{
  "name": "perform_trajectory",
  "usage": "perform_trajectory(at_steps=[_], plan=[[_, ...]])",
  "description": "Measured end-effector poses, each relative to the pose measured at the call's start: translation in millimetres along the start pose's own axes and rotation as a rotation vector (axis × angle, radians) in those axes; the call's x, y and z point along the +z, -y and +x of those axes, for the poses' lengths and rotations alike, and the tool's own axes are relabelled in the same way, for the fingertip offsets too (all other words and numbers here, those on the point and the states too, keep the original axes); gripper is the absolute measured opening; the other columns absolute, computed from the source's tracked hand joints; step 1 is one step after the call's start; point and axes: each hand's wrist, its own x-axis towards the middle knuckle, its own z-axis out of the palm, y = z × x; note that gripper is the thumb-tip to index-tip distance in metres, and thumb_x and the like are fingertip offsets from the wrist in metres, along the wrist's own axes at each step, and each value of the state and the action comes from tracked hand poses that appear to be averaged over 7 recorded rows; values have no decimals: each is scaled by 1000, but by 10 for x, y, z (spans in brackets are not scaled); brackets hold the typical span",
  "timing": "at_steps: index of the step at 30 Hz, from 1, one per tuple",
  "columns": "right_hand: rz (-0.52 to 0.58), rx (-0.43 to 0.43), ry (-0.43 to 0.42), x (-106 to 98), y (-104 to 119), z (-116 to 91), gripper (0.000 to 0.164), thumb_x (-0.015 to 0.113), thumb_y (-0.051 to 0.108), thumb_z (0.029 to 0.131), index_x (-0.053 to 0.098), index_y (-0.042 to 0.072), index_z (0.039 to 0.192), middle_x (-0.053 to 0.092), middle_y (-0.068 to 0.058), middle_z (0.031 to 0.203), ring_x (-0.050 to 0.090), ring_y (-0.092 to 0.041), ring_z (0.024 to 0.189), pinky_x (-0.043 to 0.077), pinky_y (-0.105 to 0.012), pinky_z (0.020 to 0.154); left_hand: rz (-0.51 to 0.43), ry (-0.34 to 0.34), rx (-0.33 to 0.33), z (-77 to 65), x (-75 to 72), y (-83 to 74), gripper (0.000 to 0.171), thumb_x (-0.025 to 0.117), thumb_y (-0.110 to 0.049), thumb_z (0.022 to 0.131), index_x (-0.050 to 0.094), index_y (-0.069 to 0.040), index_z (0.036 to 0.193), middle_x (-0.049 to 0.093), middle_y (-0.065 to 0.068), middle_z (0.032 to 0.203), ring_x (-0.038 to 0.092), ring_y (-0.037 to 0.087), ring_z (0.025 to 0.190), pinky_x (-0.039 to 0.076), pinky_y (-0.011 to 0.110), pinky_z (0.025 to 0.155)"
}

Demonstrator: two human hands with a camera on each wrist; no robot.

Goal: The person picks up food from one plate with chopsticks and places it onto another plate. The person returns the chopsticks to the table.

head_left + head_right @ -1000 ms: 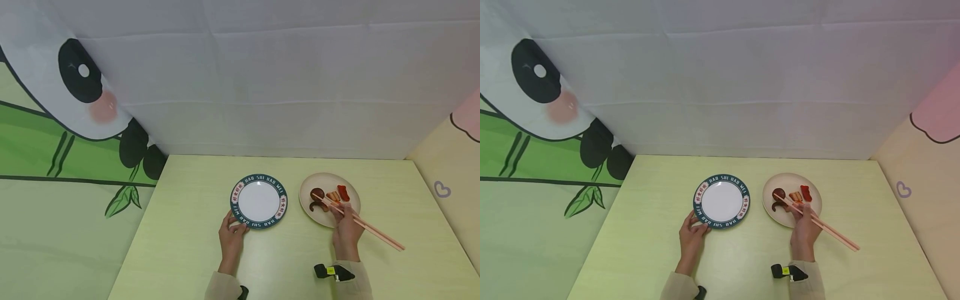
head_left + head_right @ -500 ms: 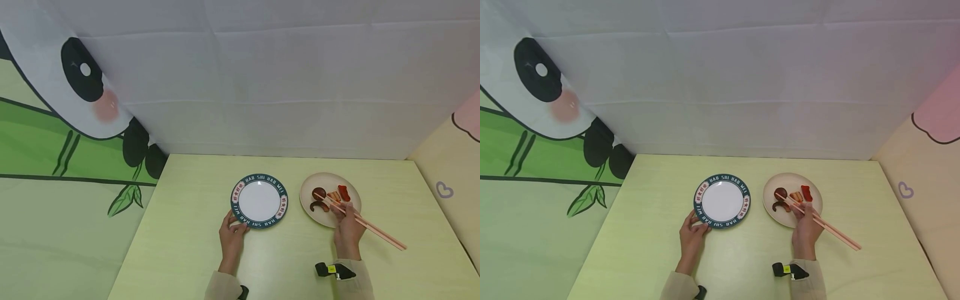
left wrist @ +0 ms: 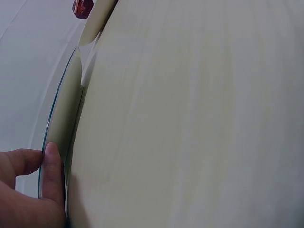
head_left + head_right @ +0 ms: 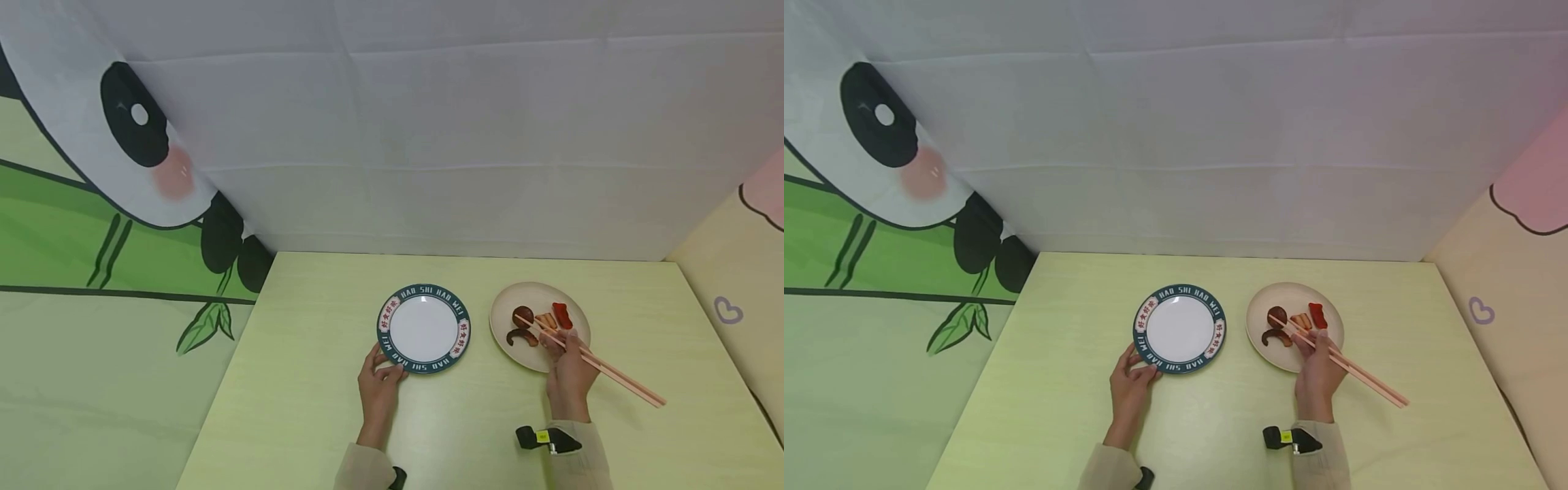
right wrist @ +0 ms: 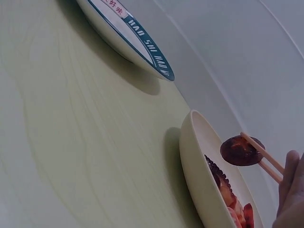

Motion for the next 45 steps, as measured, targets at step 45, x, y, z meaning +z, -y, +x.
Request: perform_trajectory(at_steps=[45], plan=[[-41,-65,-68,17,-128,190,30,58,4,106,77,-5,85,74,-10,78,78,-15,66,66,-23,64,-11,0,6,37,18,64,73,69,18,88,46,3,155,57,23,124,69,20,85,69,32,73]])
